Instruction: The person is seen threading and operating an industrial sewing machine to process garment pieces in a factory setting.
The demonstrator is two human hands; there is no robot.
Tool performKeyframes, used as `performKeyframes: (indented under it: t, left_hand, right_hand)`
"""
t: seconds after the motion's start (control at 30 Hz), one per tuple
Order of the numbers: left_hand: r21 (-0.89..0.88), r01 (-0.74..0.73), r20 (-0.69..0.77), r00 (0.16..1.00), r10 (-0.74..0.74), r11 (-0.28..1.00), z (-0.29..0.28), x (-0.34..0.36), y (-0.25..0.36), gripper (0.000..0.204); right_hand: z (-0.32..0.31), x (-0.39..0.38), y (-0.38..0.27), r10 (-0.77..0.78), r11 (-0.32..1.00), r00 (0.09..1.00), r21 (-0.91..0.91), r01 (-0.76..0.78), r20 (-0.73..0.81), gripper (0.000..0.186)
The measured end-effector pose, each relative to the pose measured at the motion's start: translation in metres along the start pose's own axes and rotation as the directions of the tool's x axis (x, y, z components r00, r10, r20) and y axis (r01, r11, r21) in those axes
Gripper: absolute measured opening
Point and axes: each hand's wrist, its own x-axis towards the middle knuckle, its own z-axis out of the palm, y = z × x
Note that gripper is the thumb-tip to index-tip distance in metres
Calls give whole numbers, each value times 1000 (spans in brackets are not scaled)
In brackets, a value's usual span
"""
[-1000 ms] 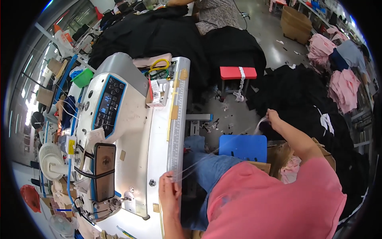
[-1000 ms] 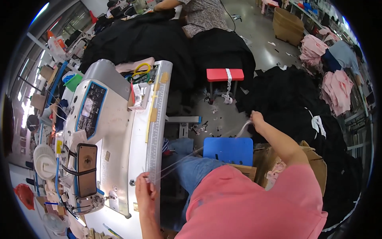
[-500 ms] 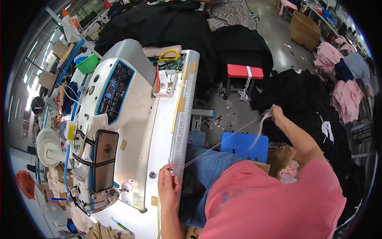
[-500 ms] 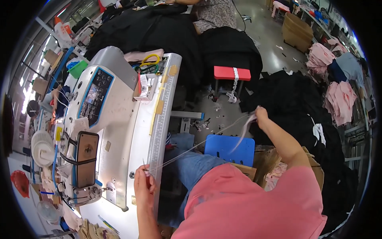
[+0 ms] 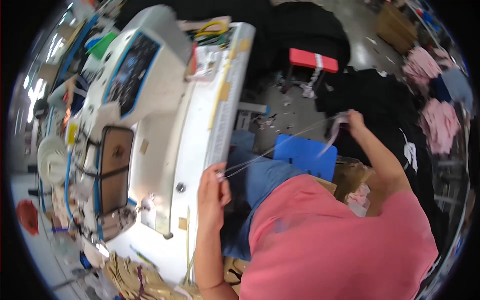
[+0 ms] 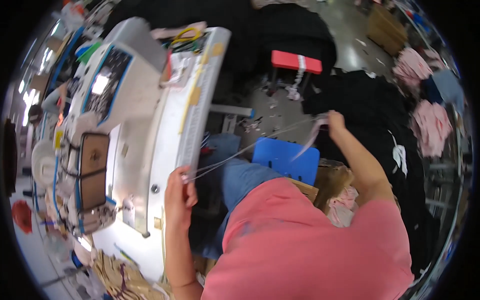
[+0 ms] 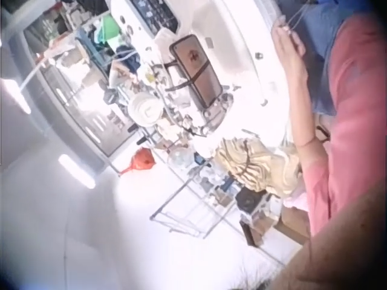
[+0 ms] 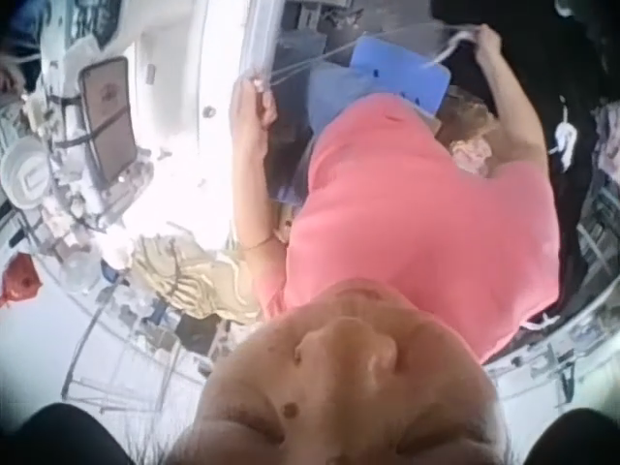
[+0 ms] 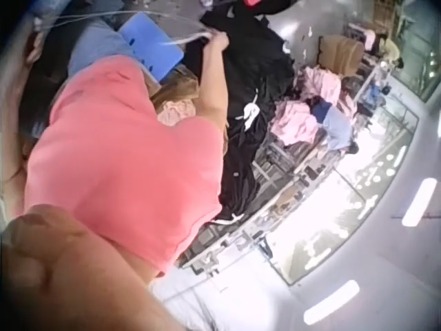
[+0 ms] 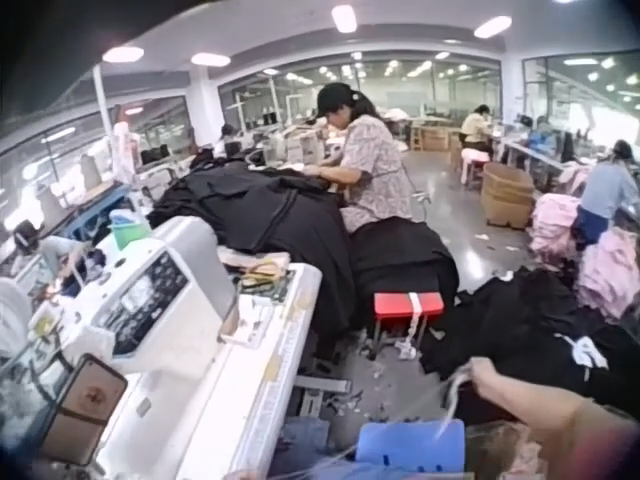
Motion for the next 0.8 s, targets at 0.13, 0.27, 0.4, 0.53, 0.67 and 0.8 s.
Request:
performKeyframes:
  t: [0.13,0.27,0.4,0.53,0.67,0.8]
  left_hand:
    - [9,97,132,987,-97,995,12,4,-22,33]
    - [-19,101,149,984,-97,995,23,9,-18,35]
    - [-171,78,-5,997,-80,982,-3,1,-6,38]
    - [-196,75,0,997,-76,978,-11,4,-4,37]
    - [-19,90,102,991,-88,996,9,10,-17,35]
    - [-34,119,154,982,-112,992,28,14,-20,36]
  right_hand:
    - [136,-162,-63,-10,933,656,-229,278,755,31]
    - [187,-255,-48,102,977,90,-117,177,991,30]
    - [127,-156,-28,412,886,439,-464,14,799,18]
    - [34,-25,-12,341,937,928,-140,-321,153,22]
    - [160,-188,-62,-187,829,631,-223,513,753,27]
    - [194,-254,-61,395,853,-126,-313,417,910,27]
